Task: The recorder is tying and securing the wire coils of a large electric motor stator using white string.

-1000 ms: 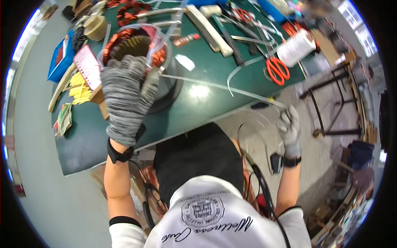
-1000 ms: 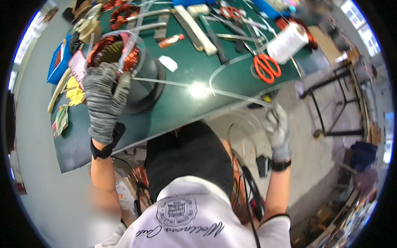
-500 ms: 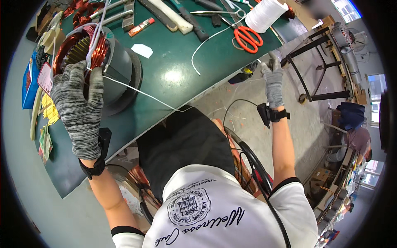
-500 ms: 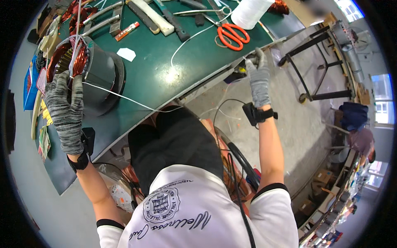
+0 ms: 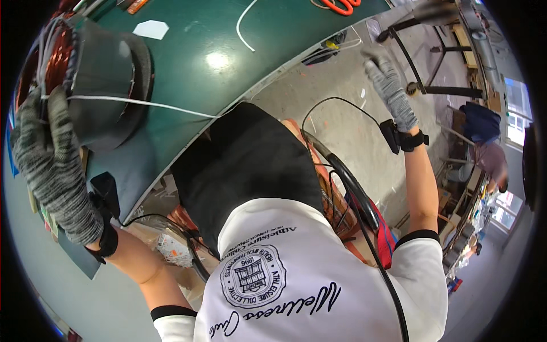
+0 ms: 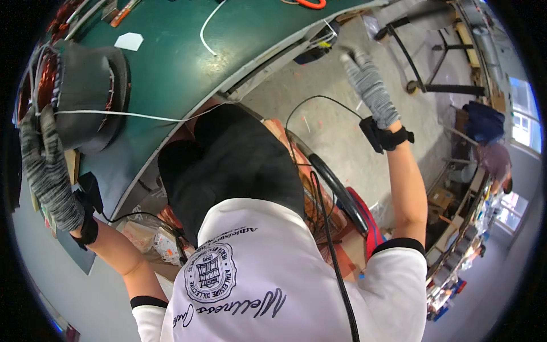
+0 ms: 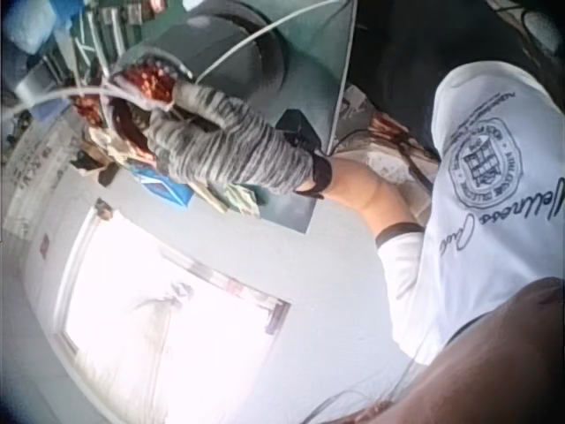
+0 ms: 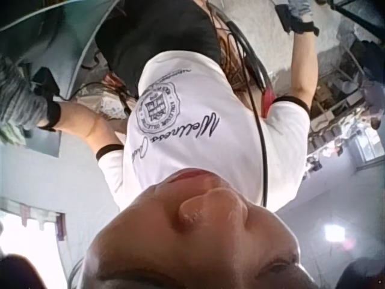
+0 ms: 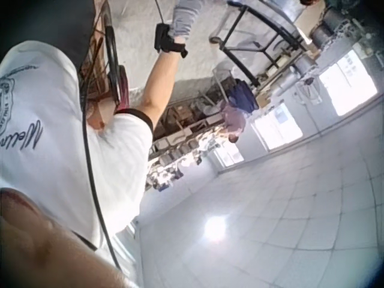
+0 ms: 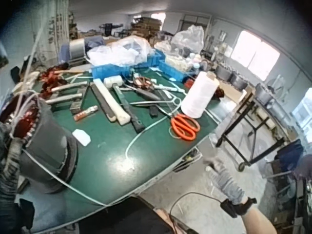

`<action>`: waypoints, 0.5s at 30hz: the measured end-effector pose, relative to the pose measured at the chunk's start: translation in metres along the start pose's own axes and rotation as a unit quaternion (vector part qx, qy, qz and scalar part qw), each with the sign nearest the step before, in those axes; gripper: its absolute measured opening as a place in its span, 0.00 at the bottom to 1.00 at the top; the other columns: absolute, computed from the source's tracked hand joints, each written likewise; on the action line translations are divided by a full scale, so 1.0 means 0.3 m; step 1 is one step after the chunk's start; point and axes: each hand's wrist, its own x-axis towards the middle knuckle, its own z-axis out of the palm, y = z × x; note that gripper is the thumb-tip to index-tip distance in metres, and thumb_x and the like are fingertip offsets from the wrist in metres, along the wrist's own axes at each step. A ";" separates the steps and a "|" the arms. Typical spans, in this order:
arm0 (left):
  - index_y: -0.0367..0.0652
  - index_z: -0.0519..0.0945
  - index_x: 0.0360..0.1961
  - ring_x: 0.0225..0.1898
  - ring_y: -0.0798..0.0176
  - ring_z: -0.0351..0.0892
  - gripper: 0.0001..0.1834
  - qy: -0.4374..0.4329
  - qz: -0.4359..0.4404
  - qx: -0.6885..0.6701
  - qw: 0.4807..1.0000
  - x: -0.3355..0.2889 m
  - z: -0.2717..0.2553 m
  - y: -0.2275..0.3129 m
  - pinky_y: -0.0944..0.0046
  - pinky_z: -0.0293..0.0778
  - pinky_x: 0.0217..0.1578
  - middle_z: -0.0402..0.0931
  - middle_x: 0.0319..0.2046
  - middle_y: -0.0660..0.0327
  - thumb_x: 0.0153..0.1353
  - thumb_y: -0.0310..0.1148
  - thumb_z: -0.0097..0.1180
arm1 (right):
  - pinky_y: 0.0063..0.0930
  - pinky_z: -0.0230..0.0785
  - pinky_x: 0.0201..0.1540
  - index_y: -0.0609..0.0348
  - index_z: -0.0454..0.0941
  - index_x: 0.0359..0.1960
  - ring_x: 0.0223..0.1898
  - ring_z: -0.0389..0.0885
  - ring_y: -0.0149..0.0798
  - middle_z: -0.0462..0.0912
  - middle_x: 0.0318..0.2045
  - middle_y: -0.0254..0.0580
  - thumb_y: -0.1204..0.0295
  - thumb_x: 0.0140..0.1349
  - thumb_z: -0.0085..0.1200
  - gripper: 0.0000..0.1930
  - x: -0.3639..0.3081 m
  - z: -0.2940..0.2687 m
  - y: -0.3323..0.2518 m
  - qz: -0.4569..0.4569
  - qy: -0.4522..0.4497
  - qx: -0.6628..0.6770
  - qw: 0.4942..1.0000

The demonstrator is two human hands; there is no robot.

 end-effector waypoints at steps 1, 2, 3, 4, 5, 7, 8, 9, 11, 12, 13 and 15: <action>0.50 0.75 0.51 0.46 0.54 0.71 0.22 -0.028 -0.085 -0.068 0.994 -0.009 0.008 -0.002 0.62 0.68 0.47 0.70 0.49 0.55 0.54 0.20 0.49 | 0.27 0.62 0.52 0.54 0.66 0.57 0.46 0.69 0.35 0.71 0.42 0.41 0.63 0.64 0.45 0.20 -0.023 -0.015 0.012 0.028 -0.146 0.018 0.989; 0.49 0.75 0.51 0.48 0.55 0.71 0.19 -0.047 -0.045 0.011 0.998 -0.007 0.002 -0.010 0.63 0.68 0.49 0.71 0.49 0.54 0.59 0.23 0.45 | 0.30 0.60 0.54 0.53 0.68 0.54 0.50 0.68 0.37 0.72 0.44 0.43 0.63 0.65 0.43 0.18 -0.074 -0.025 0.011 -0.001 -0.208 -0.016 0.978; 0.48 0.74 0.52 0.50 0.56 0.72 0.17 -0.067 -0.002 0.091 0.994 -0.001 -0.011 -0.016 0.64 0.67 0.52 0.71 0.50 0.54 0.63 0.27 0.41 | 0.31 0.62 0.50 0.54 0.70 0.51 0.45 0.70 0.40 0.73 0.42 0.45 0.69 0.61 0.43 0.16 -0.124 -0.026 0.033 -0.120 -0.262 -0.012 0.958; 0.48 0.74 0.52 0.50 0.56 0.72 0.17 -0.067 0.001 0.089 0.994 -0.004 -0.004 -0.008 0.64 0.67 0.52 0.71 0.50 0.54 0.63 0.27 0.41 | 0.32 0.64 0.47 0.54 0.72 0.49 0.40 0.72 0.43 0.74 0.40 0.47 0.75 0.57 0.43 0.16 -0.157 -0.022 0.051 -0.241 -0.310 -0.009 0.920; 0.47 0.74 0.52 0.50 0.57 0.72 0.16 -0.056 -0.108 -0.052 0.991 -0.010 0.006 0.006 0.64 0.68 0.50 0.72 0.49 0.54 0.64 0.28 0.41 | 0.32 0.65 0.46 0.54 0.71 0.50 0.39 0.72 0.43 0.74 0.40 0.47 0.77 0.55 0.44 0.19 -0.199 -0.024 0.051 -0.198 -0.394 0.042 0.897; 0.46 0.74 0.52 0.49 0.57 0.73 0.16 -0.044 -0.215 -0.190 0.957 -0.011 0.004 0.026 0.64 0.69 0.48 0.73 0.49 0.54 0.64 0.29 0.41 | 0.34 0.66 0.45 0.53 0.66 0.55 0.36 0.73 0.43 0.74 0.39 0.47 0.77 0.50 0.47 0.26 -0.297 -0.031 -0.004 -0.089 -0.496 0.074 0.860; 0.46 0.76 0.48 0.45 0.58 0.72 0.14 -0.013 -0.196 -0.194 0.961 0.012 0.000 0.047 0.63 0.68 0.46 0.74 0.45 0.56 0.62 0.30 0.46 | 0.35 0.67 0.43 0.51 0.62 0.59 0.36 0.75 0.42 0.74 0.40 0.49 0.74 0.49 0.51 0.31 -0.329 -0.060 -0.110 0.040 -0.568 0.027 0.822; 0.45 0.79 0.45 0.41 0.59 0.72 0.13 0.019 -0.181 -0.195 0.964 0.023 -0.014 0.055 0.62 0.67 0.43 0.75 0.42 0.58 0.60 0.32 0.51 | 0.36 0.67 0.42 0.51 0.62 0.58 0.38 0.76 0.43 0.75 0.39 0.50 0.68 0.50 0.55 0.31 -0.360 -0.067 -0.176 0.012 -0.547 0.078 0.833; 0.45 0.79 0.45 0.41 0.60 0.72 0.13 -0.011 -0.086 -0.099 0.991 0.007 -0.001 0.004 0.62 0.68 0.42 0.75 0.41 0.58 0.59 0.35 0.53 | 0.36 0.68 0.40 0.53 0.66 0.52 0.38 0.76 0.47 0.77 0.35 0.49 0.64 0.51 0.57 0.26 -0.442 -0.036 -0.202 0.000 -0.493 0.004 0.870; 0.45 0.79 0.45 0.40 0.60 0.73 0.13 0.004 -0.150 -0.140 0.979 0.014 -0.006 0.032 0.62 0.68 0.42 0.75 0.41 0.57 0.59 0.34 0.53 | 0.30 0.68 0.33 0.56 0.71 0.44 0.29 0.73 0.33 0.75 0.27 0.36 0.65 0.49 0.58 0.20 -0.457 -0.018 -0.215 0.031 -0.455 -0.012 0.890; 0.44 0.79 0.44 0.40 0.60 0.73 0.13 0.018 -0.214 -0.180 0.960 0.015 -0.005 0.049 0.63 0.68 0.42 0.75 0.41 0.57 0.59 0.34 0.54 | 0.30 0.68 0.33 0.56 0.71 0.44 0.29 0.73 0.33 0.75 0.27 0.36 0.65 0.49 0.58 0.20 -0.449 -0.023 -0.218 0.032 -0.455 -0.010 0.890; 0.42 0.79 0.44 0.39 0.61 0.73 0.13 0.005 -0.286 -0.220 0.933 0.012 -0.002 0.053 0.64 0.69 0.41 0.75 0.40 0.56 0.59 0.34 0.54 | 0.29 0.66 0.34 0.58 0.74 0.35 0.27 0.72 0.43 0.76 0.25 0.41 0.65 0.58 0.51 0.10 -0.420 -0.077 -0.243 0.180 -0.345 0.155 0.908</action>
